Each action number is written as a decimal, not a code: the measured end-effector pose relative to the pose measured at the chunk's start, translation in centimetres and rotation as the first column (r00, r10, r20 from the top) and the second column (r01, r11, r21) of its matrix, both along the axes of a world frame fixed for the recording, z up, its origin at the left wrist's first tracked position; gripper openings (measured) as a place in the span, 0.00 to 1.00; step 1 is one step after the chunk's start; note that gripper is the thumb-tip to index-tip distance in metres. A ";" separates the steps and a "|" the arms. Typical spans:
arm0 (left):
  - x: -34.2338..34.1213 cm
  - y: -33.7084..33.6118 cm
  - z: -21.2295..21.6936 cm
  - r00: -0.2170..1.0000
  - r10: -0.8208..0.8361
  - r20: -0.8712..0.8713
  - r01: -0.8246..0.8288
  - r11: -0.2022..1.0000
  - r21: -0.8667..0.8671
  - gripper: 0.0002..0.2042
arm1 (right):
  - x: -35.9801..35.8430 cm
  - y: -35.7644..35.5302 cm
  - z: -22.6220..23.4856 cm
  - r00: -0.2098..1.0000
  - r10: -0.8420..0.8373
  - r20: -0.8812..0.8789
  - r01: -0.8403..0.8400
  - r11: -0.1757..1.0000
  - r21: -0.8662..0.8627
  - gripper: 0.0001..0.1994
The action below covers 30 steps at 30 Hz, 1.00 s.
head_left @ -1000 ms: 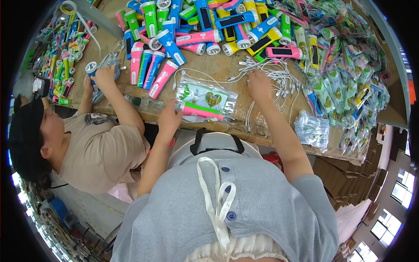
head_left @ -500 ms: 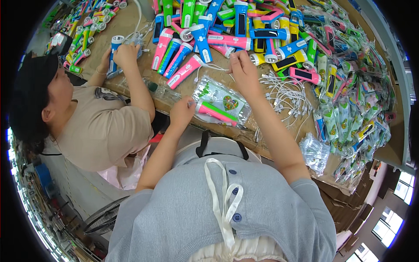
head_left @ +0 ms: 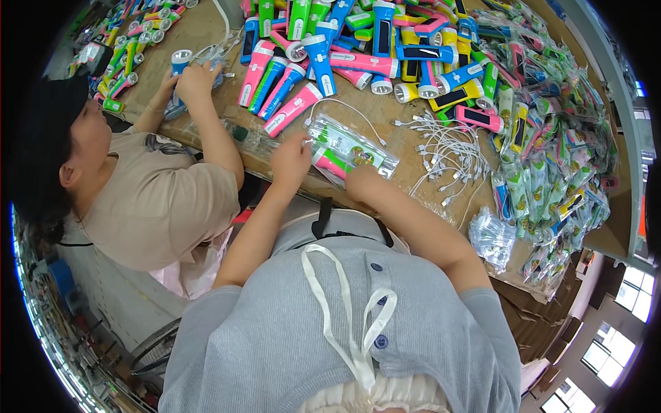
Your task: The person packs colorful microphone-shaped flashlights into individual plastic bags by hand at a factory workstation.
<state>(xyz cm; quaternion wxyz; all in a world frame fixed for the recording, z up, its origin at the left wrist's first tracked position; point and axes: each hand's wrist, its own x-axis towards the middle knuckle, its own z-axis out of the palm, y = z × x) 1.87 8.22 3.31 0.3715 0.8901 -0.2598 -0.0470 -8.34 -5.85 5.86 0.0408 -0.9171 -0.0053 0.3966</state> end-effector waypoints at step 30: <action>-7.1 -8.5 3.8 0.450 -0.794 0.408 0.766 0.578 0.280 0.05 | -9.4 -2.0 -1.3 0.061 -0.901 0.429 0.513 0.397 0.761 0.14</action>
